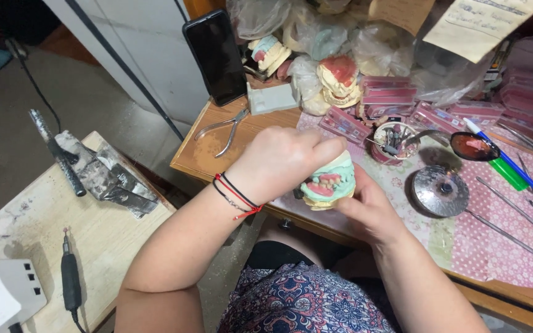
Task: The person is grinding a dental component and then shaping a denture model using wax and hand tools at a laboratory bench.
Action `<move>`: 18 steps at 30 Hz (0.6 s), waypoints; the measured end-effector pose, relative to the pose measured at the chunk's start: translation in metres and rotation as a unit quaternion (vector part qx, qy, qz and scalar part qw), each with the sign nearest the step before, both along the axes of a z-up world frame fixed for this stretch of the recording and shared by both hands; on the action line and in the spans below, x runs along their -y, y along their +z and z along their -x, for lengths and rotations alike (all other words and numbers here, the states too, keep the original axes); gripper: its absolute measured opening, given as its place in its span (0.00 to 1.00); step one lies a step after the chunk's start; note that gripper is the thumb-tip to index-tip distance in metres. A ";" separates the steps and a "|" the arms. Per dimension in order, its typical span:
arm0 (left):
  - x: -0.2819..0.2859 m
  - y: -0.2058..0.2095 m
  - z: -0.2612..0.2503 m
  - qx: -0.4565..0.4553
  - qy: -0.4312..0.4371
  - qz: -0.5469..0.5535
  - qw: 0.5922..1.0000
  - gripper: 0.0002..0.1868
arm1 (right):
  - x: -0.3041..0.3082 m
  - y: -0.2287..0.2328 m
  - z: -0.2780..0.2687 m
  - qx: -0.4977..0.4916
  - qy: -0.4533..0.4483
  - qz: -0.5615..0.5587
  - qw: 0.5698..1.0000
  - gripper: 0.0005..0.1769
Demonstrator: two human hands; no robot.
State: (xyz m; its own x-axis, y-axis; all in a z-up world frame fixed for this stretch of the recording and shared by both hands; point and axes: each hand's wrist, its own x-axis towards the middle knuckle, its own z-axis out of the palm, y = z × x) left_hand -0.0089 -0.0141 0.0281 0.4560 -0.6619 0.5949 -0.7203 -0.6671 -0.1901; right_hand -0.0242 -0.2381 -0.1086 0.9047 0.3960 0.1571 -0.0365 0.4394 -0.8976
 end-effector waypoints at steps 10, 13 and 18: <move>0.003 -0.024 -0.012 -0.198 -0.026 0.211 0.957 0.35 | 0.011 0.061 0.019 0.062 -0.097 0.396 0.911 0.54; 0.009 -0.036 -0.015 -0.290 -0.027 0.344 0.893 0.35 | 0.013 0.066 0.023 0.094 -0.125 0.456 0.876 0.58; 0.020 -0.055 -0.012 -0.281 -0.034 0.454 0.845 0.32 | 0.013 0.067 0.040 0.234 -0.219 0.491 0.810 0.33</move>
State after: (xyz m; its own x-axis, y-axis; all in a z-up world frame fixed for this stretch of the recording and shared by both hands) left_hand 0.0026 -0.0338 -0.0267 0.8151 -0.0847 0.5731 -0.5684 -0.3079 0.7629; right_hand -0.0639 -0.2511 -0.0418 0.9243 0.1955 0.3279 0.3759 -0.6155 -0.6927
